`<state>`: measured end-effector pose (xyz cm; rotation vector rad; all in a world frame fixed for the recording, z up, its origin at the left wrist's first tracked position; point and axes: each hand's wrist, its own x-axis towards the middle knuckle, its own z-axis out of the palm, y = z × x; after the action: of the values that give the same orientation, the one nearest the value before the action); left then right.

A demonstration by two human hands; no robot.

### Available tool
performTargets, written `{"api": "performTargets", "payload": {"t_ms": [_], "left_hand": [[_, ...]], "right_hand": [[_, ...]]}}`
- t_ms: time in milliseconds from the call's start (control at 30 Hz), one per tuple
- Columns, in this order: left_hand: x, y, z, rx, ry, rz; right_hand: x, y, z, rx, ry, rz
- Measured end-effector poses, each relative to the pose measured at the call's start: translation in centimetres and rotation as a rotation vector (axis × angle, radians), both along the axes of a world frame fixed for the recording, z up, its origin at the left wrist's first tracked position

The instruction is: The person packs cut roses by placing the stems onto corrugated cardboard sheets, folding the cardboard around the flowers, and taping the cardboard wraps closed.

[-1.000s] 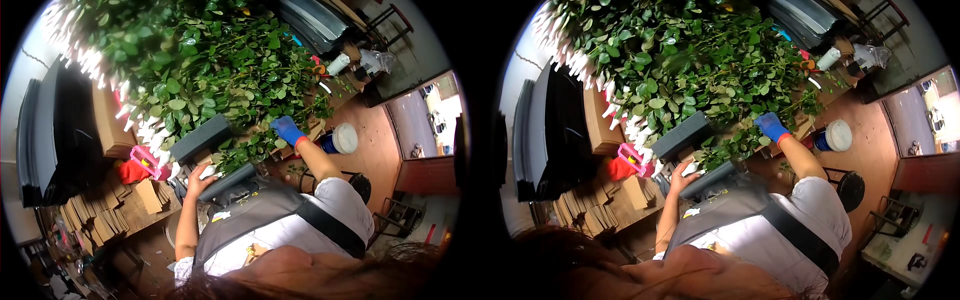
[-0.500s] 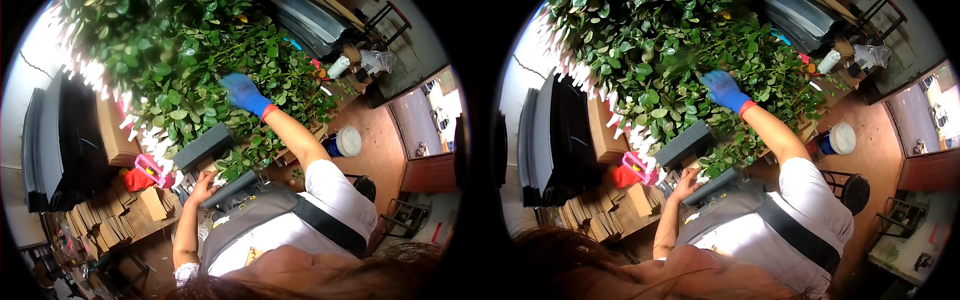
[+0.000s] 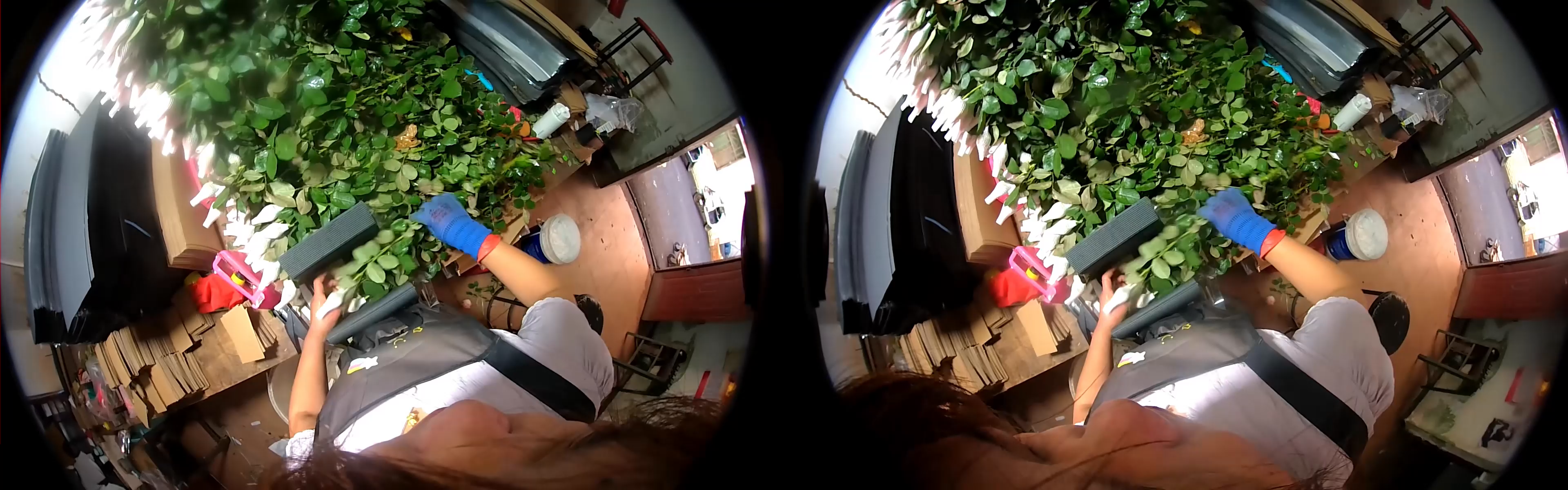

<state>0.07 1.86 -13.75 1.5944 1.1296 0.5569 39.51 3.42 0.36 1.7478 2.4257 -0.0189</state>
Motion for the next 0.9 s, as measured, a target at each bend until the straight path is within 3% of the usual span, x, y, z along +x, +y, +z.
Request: {"api": "performTargets", "payload": {"t_ms": [67,167,200,267,333,400,467,567,600,700,733,767,900], "left_hand": [[1.1,-0.5,1.2,0.035,-0.108,0.144],[0.5,0.3,0.8,0.236,-0.028,-0.064],[0.9,0.2,2.5,0.192,-0.047,-0.009],[1.0,0.4,2.7,0.225,0.029,-0.024],[0.9,-0.1,3.0,0.218,0.078,-0.021],[1.2,-0.1,3.4,0.194,0.088,-0.004],[1.4,-0.1,3.6,0.134,0.100,-0.007],[1.0,0.4,2.8,0.278,0.154,-0.046],[1.4,0.2,4.3,0.262,0.147,-0.016],[1.3,0.7,2.7,0.363,0.201,0.014],[1.7,0.7,2.8,0.413,0.240,0.044],[1.9,0.8,2.0,0.468,0.248,0.068],[2.2,0.9,1.1,0.248,0.158,0.161]], "right_hand": [[0.8,-0.2,-4.7,-0.105,-0.177,-0.121],[1.7,-0.4,-8.4,-0.223,-0.224,-0.166],[2.0,-0.5,-8.7,-0.289,-0.207,-0.174],[0.4,0.9,-4.3,-0.445,-0.237,-0.244],[-1.0,3.0,1.7,-0.176,0.141,-0.292],[-1.9,5.6,3.1,0.297,0.376,-0.214],[-2.7,9.5,1.8,0.659,0.381,-0.061],[-2.0,13.8,-2.2,0.330,0.198,-0.103],[-2.3,14.6,-0.4,0.182,0.162,-0.193],[-0.4,13.9,2.7,0.525,0.465,-0.104],[-0.5,12.4,5.3,0.767,0.526,0.013],[-0.3,11.1,8.5,0.821,0.480,0.105],[-0.9,4.7,13.3,0.539,0.555,0.333]]}}
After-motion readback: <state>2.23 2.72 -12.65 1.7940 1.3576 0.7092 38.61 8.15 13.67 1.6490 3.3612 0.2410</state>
